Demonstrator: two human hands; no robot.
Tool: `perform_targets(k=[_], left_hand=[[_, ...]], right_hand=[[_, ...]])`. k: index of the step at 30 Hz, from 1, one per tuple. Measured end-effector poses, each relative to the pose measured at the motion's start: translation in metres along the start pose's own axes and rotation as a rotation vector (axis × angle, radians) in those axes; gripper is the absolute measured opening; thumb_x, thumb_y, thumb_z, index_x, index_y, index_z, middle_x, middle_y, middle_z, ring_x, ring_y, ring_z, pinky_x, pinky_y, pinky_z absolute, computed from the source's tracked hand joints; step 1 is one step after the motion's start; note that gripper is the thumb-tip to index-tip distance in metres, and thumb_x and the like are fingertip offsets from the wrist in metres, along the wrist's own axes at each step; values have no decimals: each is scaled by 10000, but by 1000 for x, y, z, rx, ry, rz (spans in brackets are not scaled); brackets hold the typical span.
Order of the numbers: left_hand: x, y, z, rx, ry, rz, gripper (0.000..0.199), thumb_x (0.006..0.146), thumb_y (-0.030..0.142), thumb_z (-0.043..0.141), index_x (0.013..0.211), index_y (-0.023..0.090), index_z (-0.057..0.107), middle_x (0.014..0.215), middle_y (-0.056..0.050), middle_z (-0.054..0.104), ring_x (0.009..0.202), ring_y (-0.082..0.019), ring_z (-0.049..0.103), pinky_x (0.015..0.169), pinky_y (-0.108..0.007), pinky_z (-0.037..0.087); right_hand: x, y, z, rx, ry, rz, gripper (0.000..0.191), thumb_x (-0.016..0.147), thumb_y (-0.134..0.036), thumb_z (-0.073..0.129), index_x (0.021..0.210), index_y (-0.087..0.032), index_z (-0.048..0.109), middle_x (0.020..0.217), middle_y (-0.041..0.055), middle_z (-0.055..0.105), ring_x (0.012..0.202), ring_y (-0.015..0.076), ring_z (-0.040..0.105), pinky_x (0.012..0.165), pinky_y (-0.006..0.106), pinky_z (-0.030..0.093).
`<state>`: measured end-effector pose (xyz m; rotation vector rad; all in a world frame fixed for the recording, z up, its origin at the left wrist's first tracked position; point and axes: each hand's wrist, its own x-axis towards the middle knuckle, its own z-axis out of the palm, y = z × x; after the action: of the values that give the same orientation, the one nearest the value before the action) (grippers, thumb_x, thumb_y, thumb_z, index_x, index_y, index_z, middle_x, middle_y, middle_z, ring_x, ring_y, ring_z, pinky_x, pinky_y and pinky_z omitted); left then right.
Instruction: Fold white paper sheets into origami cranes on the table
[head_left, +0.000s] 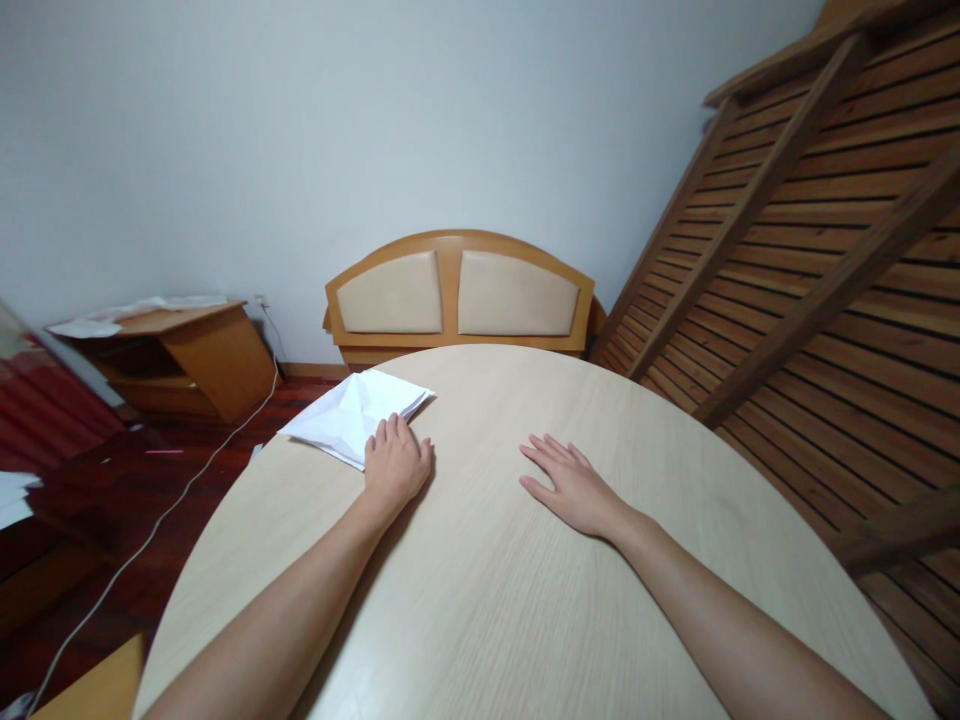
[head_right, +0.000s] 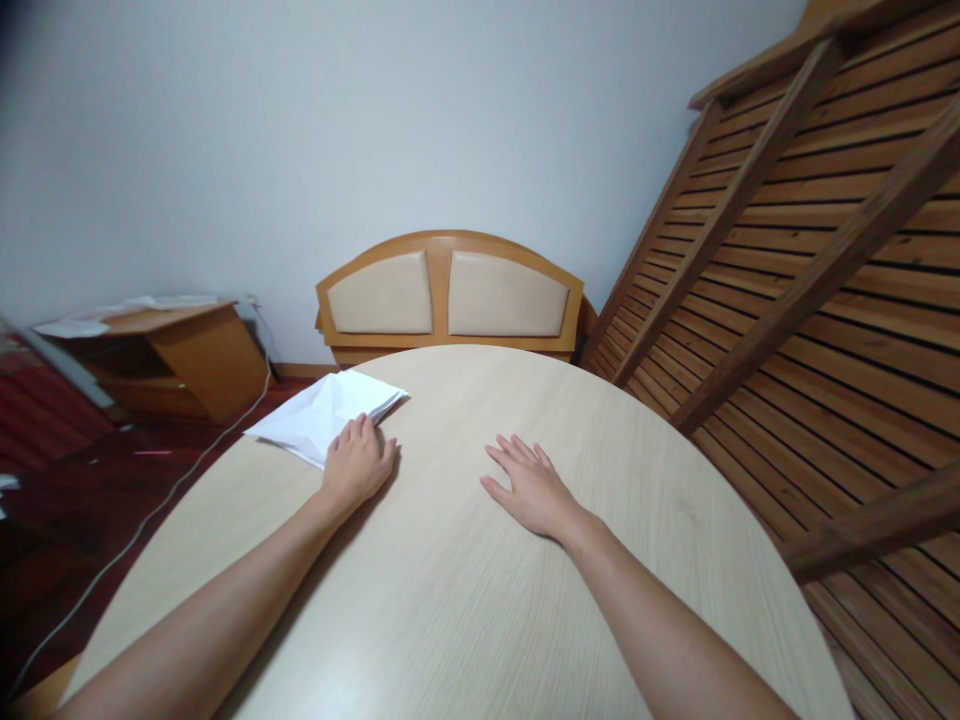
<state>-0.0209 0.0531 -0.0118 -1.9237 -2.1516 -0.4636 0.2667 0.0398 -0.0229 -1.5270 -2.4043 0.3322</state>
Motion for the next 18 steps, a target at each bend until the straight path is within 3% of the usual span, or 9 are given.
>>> perform_targets(k=[6,10,14,18], left_hand=[[0,2,-4,10,69,18,610,939,364,420,1437,12,401,1527,-244,414,1406,-383,385,1133,-519,322],[-7,13,-8,-30,83,135,627,946,362,423,1466,17,363,1548,-237,386,1436,-388,338,1156,-538,287],[-25,32,-16,-155,-35,404,589,977,354,405,1466,28,364,1542,-220,403,1438,-350,352,1169,-492,306],[-46,49,-24,-289,-215,651,579,991,421,420,1484,123,368,1564,-154,399,1427,-334,379,1182,-526,292]], right_hand=[[-1,-2,-1,-5,-3,10,627,975,-578,396,1493,-228,443,1616,70,316,1511,291,223,1222,535,150],[-1,-2,-1,12,8,2,610,973,-564,413,1477,-224,463,1611,77,327,1507,298,234,1218,548,153],[1,1,3,87,93,-6,584,953,-543,478,1435,-213,496,1552,108,435,1466,316,330,1202,568,199],[8,3,2,283,368,78,497,971,-460,475,1388,-190,495,1387,146,582,1252,275,573,1083,482,429]])
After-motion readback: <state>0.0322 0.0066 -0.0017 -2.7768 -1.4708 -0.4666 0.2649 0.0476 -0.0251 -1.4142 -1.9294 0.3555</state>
